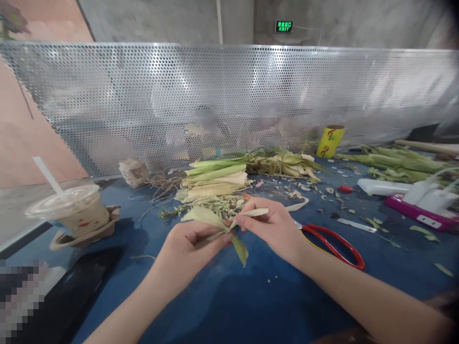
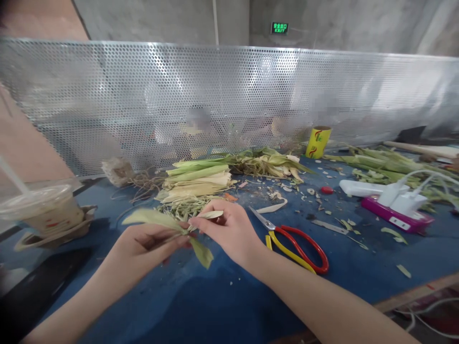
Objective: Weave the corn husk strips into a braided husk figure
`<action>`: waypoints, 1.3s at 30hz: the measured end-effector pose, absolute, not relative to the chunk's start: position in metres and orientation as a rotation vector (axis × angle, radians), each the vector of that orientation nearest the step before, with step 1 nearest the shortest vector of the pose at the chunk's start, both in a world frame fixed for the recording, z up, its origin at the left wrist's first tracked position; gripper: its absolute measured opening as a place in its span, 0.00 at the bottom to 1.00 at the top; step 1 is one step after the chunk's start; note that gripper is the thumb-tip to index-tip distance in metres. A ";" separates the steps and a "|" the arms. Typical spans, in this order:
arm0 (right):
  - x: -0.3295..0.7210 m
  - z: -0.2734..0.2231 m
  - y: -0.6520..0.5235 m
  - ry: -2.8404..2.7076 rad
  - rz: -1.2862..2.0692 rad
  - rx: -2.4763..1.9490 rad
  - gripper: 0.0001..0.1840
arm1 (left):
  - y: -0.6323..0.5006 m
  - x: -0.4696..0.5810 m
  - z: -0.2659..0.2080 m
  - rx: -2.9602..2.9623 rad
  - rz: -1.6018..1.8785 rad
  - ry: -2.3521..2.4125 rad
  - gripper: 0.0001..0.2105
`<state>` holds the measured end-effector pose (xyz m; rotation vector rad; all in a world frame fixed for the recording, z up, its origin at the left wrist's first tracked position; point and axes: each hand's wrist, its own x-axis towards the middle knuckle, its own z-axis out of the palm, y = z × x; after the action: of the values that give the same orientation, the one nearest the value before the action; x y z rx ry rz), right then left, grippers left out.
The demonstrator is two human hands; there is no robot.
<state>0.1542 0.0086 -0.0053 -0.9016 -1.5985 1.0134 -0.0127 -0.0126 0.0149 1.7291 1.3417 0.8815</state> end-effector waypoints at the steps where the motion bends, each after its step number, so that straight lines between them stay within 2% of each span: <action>1: 0.154 -0.005 0.008 -1.613 0.987 -0.924 0.14 | -0.014 -0.011 0.015 1.677 0.871 1.342 0.09; 6: 0.153 -0.004 0.005 -1.668 1.017 -0.982 0.15 | -0.018 -0.004 0.014 1.494 0.782 1.422 0.11; 16: 0.155 -0.004 0.008 -1.598 1.172 -0.881 0.14 | -0.013 -0.008 0.014 1.523 0.756 1.143 0.08; 30: 0.154 -0.006 0.015 -1.584 1.250 -0.862 0.16 | -0.011 -0.008 0.007 1.534 0.771 1.174 0.09; 39: 0.155 -0.010 0.014 -1.536 1.312 -0.811 0.12 | -0.014 -0.004 0.006 1.489 0.829 1.234 0.08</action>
<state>0.1552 0.0142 -0.0095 -0.8110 -1.5356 1.3123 -0.0036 -0.0138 0.0065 1.4887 1.2343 0.8294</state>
